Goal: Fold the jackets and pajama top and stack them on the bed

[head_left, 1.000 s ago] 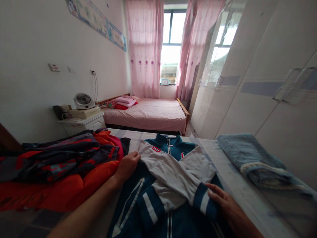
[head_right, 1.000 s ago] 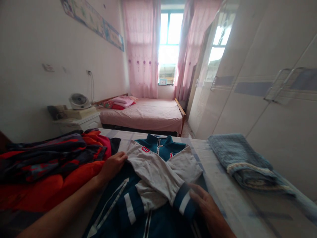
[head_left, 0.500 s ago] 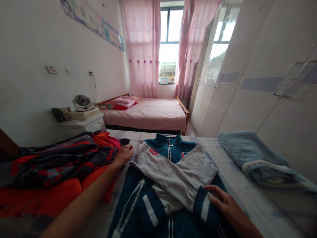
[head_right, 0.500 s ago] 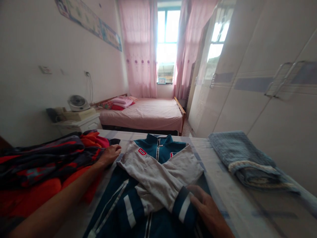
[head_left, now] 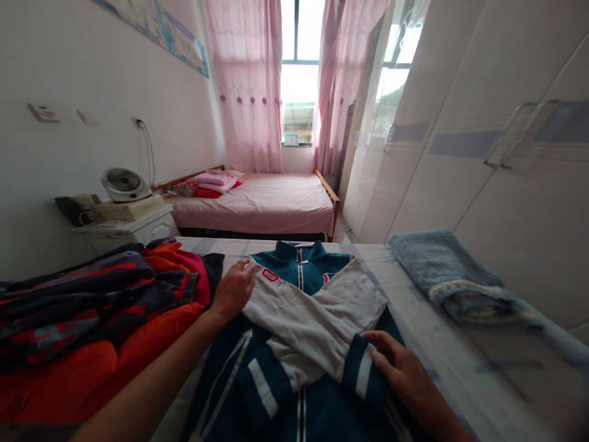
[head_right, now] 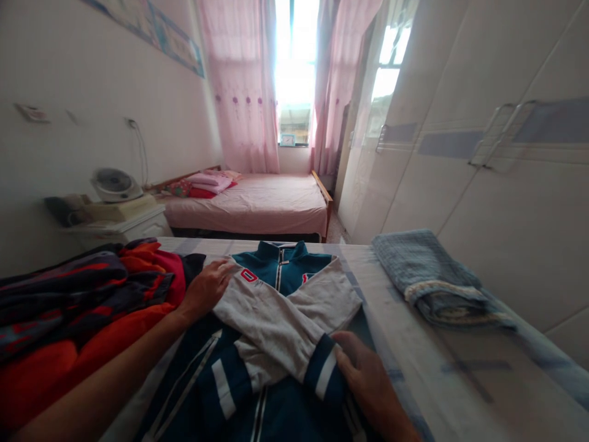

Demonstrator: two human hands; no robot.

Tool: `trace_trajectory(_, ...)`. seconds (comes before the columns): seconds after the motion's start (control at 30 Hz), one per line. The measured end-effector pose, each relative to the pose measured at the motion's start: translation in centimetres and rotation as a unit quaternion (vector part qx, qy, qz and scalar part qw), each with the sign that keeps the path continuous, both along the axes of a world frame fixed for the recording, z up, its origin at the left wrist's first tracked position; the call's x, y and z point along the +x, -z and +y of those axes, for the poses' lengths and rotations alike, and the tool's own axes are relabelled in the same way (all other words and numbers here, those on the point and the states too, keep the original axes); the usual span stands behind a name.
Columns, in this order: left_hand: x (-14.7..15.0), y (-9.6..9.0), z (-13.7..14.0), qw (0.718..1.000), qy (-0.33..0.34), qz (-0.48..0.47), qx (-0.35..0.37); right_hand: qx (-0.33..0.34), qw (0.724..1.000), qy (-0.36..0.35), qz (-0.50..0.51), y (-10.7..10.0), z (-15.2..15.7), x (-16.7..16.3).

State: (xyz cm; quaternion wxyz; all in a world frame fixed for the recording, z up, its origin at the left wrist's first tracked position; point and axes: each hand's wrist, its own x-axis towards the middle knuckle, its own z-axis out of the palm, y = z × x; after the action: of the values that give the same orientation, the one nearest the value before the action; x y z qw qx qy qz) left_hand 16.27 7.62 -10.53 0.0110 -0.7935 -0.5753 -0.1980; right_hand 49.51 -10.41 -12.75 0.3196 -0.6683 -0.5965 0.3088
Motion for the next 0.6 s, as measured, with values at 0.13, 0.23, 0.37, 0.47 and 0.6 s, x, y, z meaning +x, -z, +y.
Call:
trace_trajectory(0.13, -0.3, 2.2, -2.3, 0.993, 0.103, 0.062, -0.004, 0.162, 0.976, -0.004, -0.147, -0.2, -0.6, -0.8)
trace_trajectory(0.23, -1.2, 3.7, -2.6, 0.99, 0.112, 0.08, -0.023, 0.147, 0.97, -0.095, -0.169, -0.3, -1.0, -1.2)
trace_trajectory(0.37, -0.6, 2.6, -2.8, 0.991, 0.109, 0.079, -0.017, 0.086, 0.975, -0.131, -0.16, -2.0, -1.2, -1.3)
trace_trajectory(0.47, 1.2, 0.5, -3.0, 0.989, 0.127, 0.073, -0.004, 0.073, 0.975, -0.114, -0.176, -4.6, -0.1, -0.9)
trace_trajectory(0.6, 3.3, -1.0, -1.1, 0.99, 0.127, 0.068, 0.009, 0.124, 0.962, -0.091, -0.228, -7.0, 4.5, -0.4)
